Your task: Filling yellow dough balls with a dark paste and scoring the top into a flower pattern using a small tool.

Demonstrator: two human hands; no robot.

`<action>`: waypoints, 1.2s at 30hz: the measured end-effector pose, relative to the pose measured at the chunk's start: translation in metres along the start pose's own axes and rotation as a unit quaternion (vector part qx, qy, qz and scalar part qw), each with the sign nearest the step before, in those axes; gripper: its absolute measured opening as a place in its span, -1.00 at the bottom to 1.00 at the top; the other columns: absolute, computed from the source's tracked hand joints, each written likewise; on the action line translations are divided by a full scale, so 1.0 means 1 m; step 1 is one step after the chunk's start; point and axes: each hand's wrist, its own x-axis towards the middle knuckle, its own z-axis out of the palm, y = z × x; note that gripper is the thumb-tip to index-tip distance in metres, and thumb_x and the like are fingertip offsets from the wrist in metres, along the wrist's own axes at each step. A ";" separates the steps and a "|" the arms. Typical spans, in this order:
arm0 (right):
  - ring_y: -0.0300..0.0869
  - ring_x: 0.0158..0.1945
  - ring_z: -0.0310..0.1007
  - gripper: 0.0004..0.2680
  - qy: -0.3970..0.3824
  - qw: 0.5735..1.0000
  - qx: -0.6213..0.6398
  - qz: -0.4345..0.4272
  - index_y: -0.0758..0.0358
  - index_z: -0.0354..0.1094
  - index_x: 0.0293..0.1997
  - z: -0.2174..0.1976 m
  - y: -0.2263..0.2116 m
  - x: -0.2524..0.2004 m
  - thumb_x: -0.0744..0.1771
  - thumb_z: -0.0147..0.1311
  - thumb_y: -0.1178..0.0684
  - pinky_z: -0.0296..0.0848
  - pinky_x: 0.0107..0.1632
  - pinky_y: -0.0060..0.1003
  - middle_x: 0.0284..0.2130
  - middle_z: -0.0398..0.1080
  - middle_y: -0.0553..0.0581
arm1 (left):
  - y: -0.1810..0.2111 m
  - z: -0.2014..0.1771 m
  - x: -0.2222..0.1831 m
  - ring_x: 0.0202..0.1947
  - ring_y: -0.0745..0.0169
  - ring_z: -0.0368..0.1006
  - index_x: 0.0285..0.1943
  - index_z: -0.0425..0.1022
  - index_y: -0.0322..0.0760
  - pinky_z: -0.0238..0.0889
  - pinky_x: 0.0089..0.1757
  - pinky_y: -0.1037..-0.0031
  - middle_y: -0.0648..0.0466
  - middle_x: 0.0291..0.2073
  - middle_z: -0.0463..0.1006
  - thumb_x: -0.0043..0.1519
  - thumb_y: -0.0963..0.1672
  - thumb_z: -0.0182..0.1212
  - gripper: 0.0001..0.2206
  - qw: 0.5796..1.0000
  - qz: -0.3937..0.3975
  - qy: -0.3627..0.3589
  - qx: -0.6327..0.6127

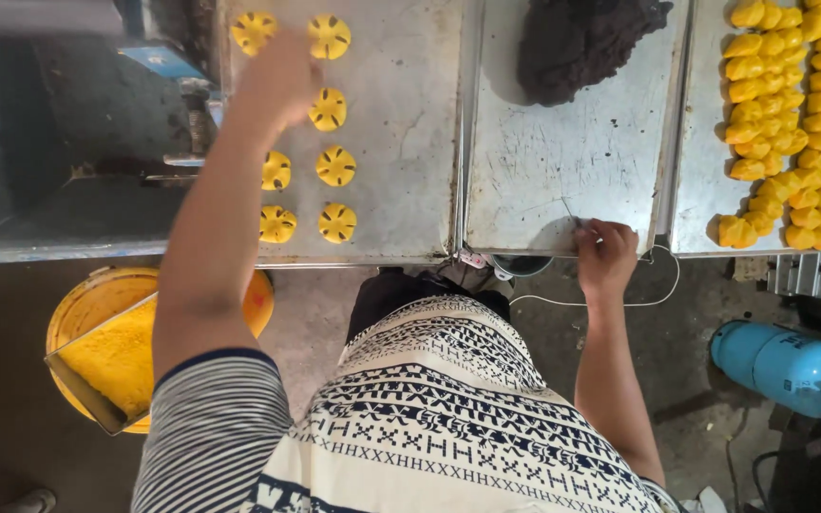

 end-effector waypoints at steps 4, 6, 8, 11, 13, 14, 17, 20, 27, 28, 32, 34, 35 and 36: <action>-0.11 -0.26 0.40 -0.90 0.048 0.998 0.035 0.015 0.46 0.51 -0.06 -0.006 -0.018 -0.011 0.35 0.24 0.29 0.41 -0.28 -0.29 -0.14 0.43 0.22 | -0.020 0.038 -0.022 -0.30 -0.41 0.47 -0.10 0.57 -0.41 0.38 -0.25 0.02 -0.28 -0.23 0.53 0.24 -0.15 0.22 -0.82 0.994 0.052 0.001 0.093; -0.13 -0.20 0.36 -0.89 0.052 0.997 0.056 0.024 0.43 0.51 -0.06 -0.008 -0.029 -0.013 0.34 0.23 0.31 0.32 -0.27 -0.32 -0.13 0.43 0.19 | -0.018 0.041 -0.019 -0.24 -0.29 0.45 -0.03 0.60 -0.39 0.37 -0.19 0.13 -0.20 -0.14 0.46 0.12 -0.22 0.31 -0.76 0.998 0.058 -0.001 -0.016; -0.11 -0.18 0.38 -0.89 0.056 0.997 0.046 0.018 0.44 0.51 -0.06 -0.013 -0.039 -0.014 0.34 0.24 0.31 0.35 -0.26 -0.31 -0.12 0.44 0.21 | -0.010 0.030 -0.015 -0.25 -0.26 0.45 -0.06 0.61 -0.38 0.36 -0.20 0.15 -0.19 -0.17 0.50 0.07 -0.24 0.29 -0.75 0.994 0.103 -0.007 -0.040; -0.09 -0.15 0.39 -0.88 0.068 0.997 0.038 0.015 0.44 0.51 -0.07 -0.017 -0.043 -0.016 0.33 0.24 0.32 0.37 -0.23 -0.29 -0.12 0.44 0.21 | -0.010 0.021 0.004 -0.30 -0.25 0.47 -0.08 0.63 -0.40 0.35 -0.26 0.16 -0.17 -0.23 0.58 -0.01 -0.24 0.27 -0.71 0.982 0.180 -0.038 -0.051; -0.09 -0.15 0.37 -0.88 0.070 0.997 0.041 0.017 0.43 0.51 -0.07 -0.022 -0.044 -0.023 0.32 0.24 0.33 0.37 -0.22 -0.29 -0.12 0.43 0.21 | -0.012 0.021 0.006 -0.34 -0.26 0.49 -0.07 0.64 -0.43 0.35 -0.30 0.15 -0.15 -0.26 0.64 -0.03 -0.23 0.26 -0.68 0.975 0.207 -0.063 -0.040; -0.11 -0.19 0.36 -0.87 0.072 0.997 0.037 0.015 0.46 0.51 -0.05 -0.025 -0.044 -0.028 0.33 0.24 0.33 0.38 -0.21 -0.30 -0.12 0.43 0.22 | -0.011 0.021 0.003 -0.31 -0.22 0.50 -0.04 0.64 -0.40 0.36 -0.28 0.15 -0.12 -0.22 0.64 -0.02 -0.25 0.27 -0.68 0.978 0.187 -0.079 -0.037; -0.13 -0.25 0.33 -0.87 0.093 0.994 0.042 0.031 0.48 0.50 -0.04 -0.027 -0.038 -0.041 0.34 0.23 0.34 0.37 -0.21 -0.30 -0.14 0.42 0.23 | -0.021 0.026 0.011 -0.31 -0.20 0.49 -0.06 0.64 -0.36 0.35 -0.28 0.14 -0.12 -0.22 0.62 0.06 -0.28 0.21 -0.73 0.985 0.169 -0.032 -0.035; -0.15 -0.30 0.30 -0.89 0.108 0.991 0.048 0.060 0.47 0.49 -0.07 -0.030 -0.028 -0.062 0.33 0.20 0.35 0.33 -0.24 -0.31 -0.17 0.42 0.21 | -0.009 0.018 0.014 -0.29 -0.23 0.50 -0.05 0.59 -0.40 0.35 -0.28 0.14 -0.18 -0.21 0.60 0.15 -0.28 0.19 -0.79 0.977 0.175 0.111 -0.051; -0.14 -0.28 0.35 -0.88 0.109 0.989 0.065 0.070 0.47 0.47 -0.08 -0.029 -0.025 -0.070 0.32 0.21 0.35 0.38 -0.20 -0.31 -0.16 0.42 0.23 | -0.126 0.130 0.133 -0.61 -0.30 0.42 -0.27 0.64 -0.40 0.28 -0.54 0.07 -0.20 -0.45 0.63 0.26 -0.06 0.22 -0.73 0.978 0.155 0.099 0.097; -0.14 -0.28 0.35 -0.88 0.111 0.989 0.063 0.073 0.47 0.47 -0.08 -0.031 -0.027 -0.073 0.32 0.21 0.35 0.38 -0.20 -0.31 -0.16 0.42 0.23 | -0.112 0.112 0.121 -0.61 -0.30 0.42 -0.27 0.64 -0.40 0.28 -0.54 0.07 -0.20 -0.45 0.63 0.26 -0.06 0.22 -0.73 0.978 0.158 0.096 0.095; -0.17 -0.32 0.32 -0.87 0.125 0.985 0.073 0.090 0.44 0.47 -0.10 -0.029 -0.019 -0.084 0.31 0.18 0.38 0.36 -0.25 -0.33 -0.21 0.43 0.19 | -0.104 0.078 0.127 -0.49 -0.11 0.36 -0.24 0.61 -0.37 0.23 -0.44 0.13 -0.10 -0.43 0.56 0.22 -0.12 0.21 -0.82 0.970 0.227 0.049 0.068; -0.21 -0.33 0.31 -0.87 0.135 0.980 0.084 0.120 0.44 0.48 -0.09 -0.029 -0.010 -0.096 0.31 0.14 0.39 0.35 -0.27 -0.37 -0.22 0.41 0.17 | -0.125 0.091 0.137 -0.36 -0.32 0.49 -0.23 0.65 -0.31 0.32 -0.32 0.05 -0.17 -0.33 0.63 0.26 -0.05 0.17 -0.75 0.927 0.304 0.055 0.214; -0.18 -0.29 0.35 -0.87 0.129 0.979 0.086 0.135 0.42 0.49 -0.07 -0.027 -0.006 -0.102 0.32 0.16 0.35 0.39 -0.24 -0.36 -0.18 0.42 0.17 | -0.137 0.097 0.141 -0.37 -0.07 0.46 -0.25 0.58 -0.23 0.31 -0.32 0.22 -0.04 -0.32 0.57 0.32 -0.08 0.14 -0.81 0.905 0.335 0.118 0.234; -0.15 -0.25 0.39 -0.87 0.123 0.977 0.089 0.150 0.41 0.50 -0.05 -0.027 -0.002 -0.106 0.33 0.17 0.32 0.43 -0.22 -0.34 -0.14 0.44 0.18 | -0.148 0.104 0.148 -0.37 0.18 0.43 -0.27 0.52 -0.16 0.30 -0.32 0.40 0.08 -0.31 0.51 0.38 -0.11 0.10 -0.84 0.879 0.364 0.181 0.250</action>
